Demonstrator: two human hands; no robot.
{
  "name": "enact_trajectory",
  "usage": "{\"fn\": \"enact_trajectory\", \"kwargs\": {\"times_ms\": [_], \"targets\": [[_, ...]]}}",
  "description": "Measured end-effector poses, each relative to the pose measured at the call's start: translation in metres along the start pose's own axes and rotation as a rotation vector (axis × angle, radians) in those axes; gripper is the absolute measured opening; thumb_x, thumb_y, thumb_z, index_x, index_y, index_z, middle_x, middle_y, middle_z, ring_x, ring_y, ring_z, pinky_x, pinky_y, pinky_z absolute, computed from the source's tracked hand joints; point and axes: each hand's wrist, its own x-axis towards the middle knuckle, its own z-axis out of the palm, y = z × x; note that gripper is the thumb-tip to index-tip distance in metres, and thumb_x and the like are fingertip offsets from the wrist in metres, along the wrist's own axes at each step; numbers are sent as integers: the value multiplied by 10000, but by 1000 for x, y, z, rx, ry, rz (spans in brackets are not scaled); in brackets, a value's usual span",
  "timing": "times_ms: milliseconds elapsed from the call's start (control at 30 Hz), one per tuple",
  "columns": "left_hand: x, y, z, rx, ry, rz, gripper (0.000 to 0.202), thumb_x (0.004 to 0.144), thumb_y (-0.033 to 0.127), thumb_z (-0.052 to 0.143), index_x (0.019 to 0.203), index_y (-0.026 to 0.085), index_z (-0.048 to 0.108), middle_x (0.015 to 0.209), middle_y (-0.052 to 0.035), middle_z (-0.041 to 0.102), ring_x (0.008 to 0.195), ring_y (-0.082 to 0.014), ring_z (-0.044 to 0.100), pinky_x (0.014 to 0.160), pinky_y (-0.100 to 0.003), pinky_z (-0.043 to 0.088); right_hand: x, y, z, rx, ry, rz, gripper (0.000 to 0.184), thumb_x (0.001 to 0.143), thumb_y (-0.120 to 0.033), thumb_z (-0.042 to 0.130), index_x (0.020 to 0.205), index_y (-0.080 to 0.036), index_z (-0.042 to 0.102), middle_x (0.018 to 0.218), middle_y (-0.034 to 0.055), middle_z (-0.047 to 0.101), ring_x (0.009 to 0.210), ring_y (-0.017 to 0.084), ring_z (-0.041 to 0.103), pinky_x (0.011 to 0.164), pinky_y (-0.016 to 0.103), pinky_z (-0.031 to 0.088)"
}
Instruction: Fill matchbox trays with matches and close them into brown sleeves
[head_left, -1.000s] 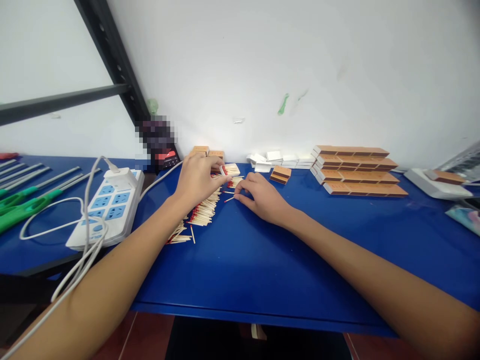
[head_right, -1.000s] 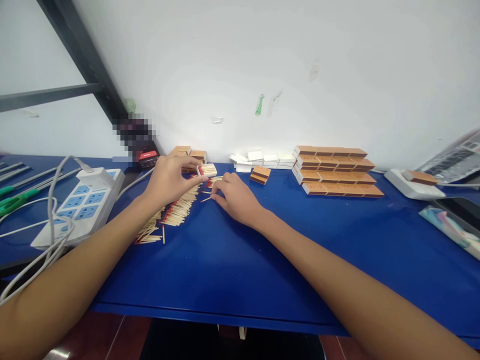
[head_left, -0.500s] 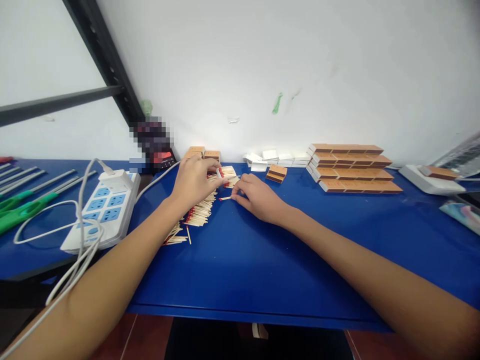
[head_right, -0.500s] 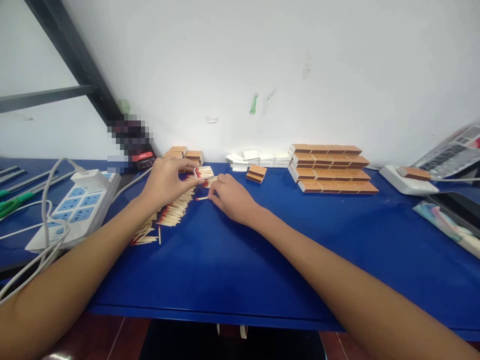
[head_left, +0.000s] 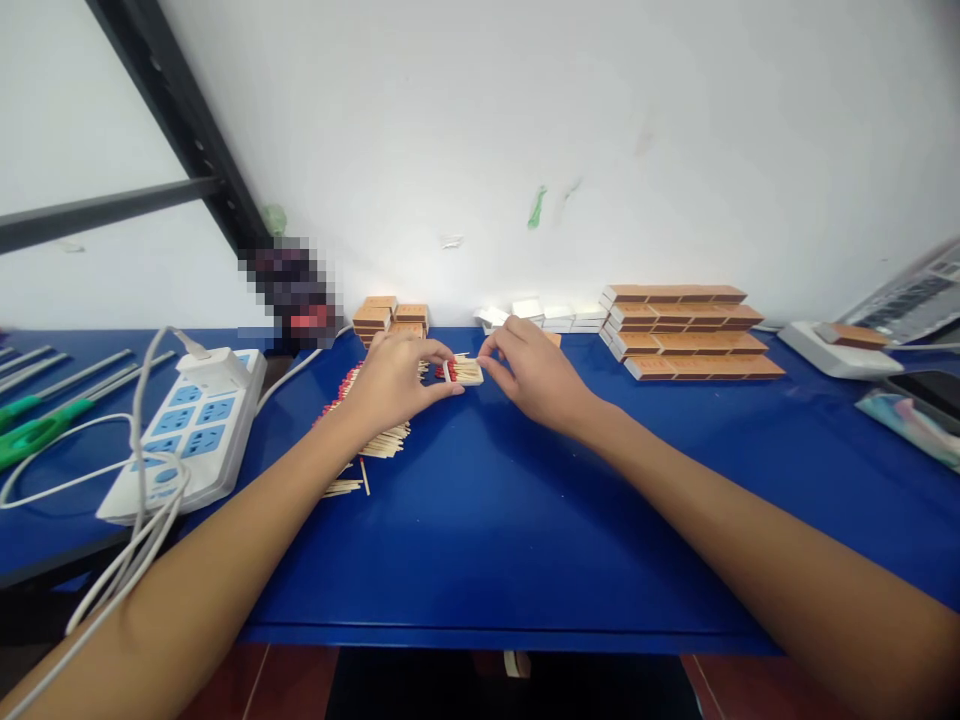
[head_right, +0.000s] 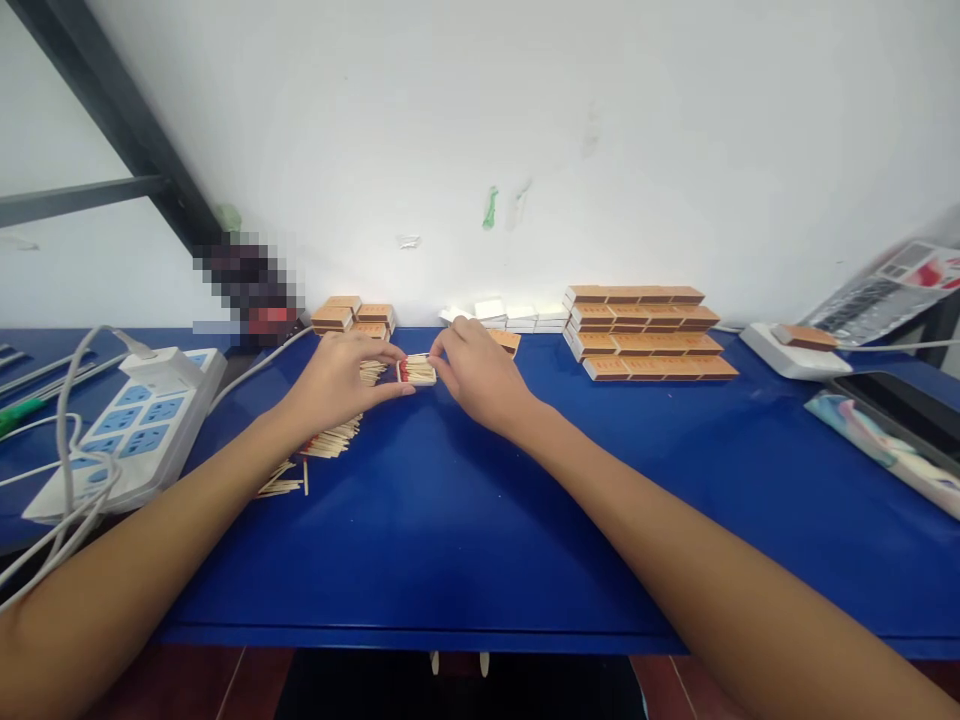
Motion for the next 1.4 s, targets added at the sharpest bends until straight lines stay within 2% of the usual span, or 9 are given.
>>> {"fn": "enact_trajectory", "kwargs": {"times_ms": [133,300,467,600,833,967,1067,1200,1400], "targets": [[0,5,0,-69,-11,2,306,808,434,918,1039,274,797,1029,-12,835,1016,-279,749,977,-444,513,0,-1,0,22,-33,-19,111,1044,-234,564,1004,-208,664,1029,111,613,1002,280,569,889,398,459],[2,-2,-8,-76,71,-53,322,787,421,930,1029,246,808,1024,-49,833,1002,-296,765,929,-445,569,2,4,2,3,58,35,148,1053,-243,554,1016,-194,688,1014,111,628,987,274,576,880,398,451],[4,-11,-14,-54,149,-104,266,800,379,917,994,238,801,997,-66,825,976,-306,773,958,-488,597,2,11,20,9,-108,81,73,1000,-246,656,968,-189,690,966,99,644,970,273,580,874,397,457],[4,-11,-16,-27,148,-121,223,817,379,902,958,243,795,1008,-59,824,969,-298,771,970,-487,589,2,16,27,24,-168,82,115,1018,-216,610,923,-192,670,939,96,648,958,271,576,868,399,454],[4,-9,-18,0,155,-122,227,812,365,909,972,251,795,1000,-58,818,1021,-316,747,996,-500,561,2,13,25,34,-137,48,120,1044,-220,574,951,-196,646,969,101,641,963,269,567,862,393,450],[4,-10,-17,3,166,-120,230,810,350,914,973,243,792,992,-64,813,1008,-316,743,986,-503,563,1,7,28,37,-150,22,27,1019,-211,633,1002,-191,640,965,89,637,971,267,564,867,383,447],[4,-10,-17,11,160,-111,210,816,351,909,954,252,785,988,-54,815,1005,-311,739,991,-502,558,1,6,29,54,-132,36,54,1007,-235,664,1039,-195,647,975,83,631,955,260,565,856,379,447],[4,-10,-17,25,149,-112,197,816,337,909,946,255,786,991,-45,817,1011,-304,732,988,-492,548,2,7,29,54,-167,35,66,1021,-213,616,974,-194,658,962,88,628,965,263,565,867,383,448],[5,-11,-17,46,149,-110,201,813,326,913,946,241,788,996,-43,822,996,-293,728,977,-470,541,2,8,26,8,-200,10,111,1046,-220,567,993,-175,654,985,111,640,973,274,558,887,402,453]]}}
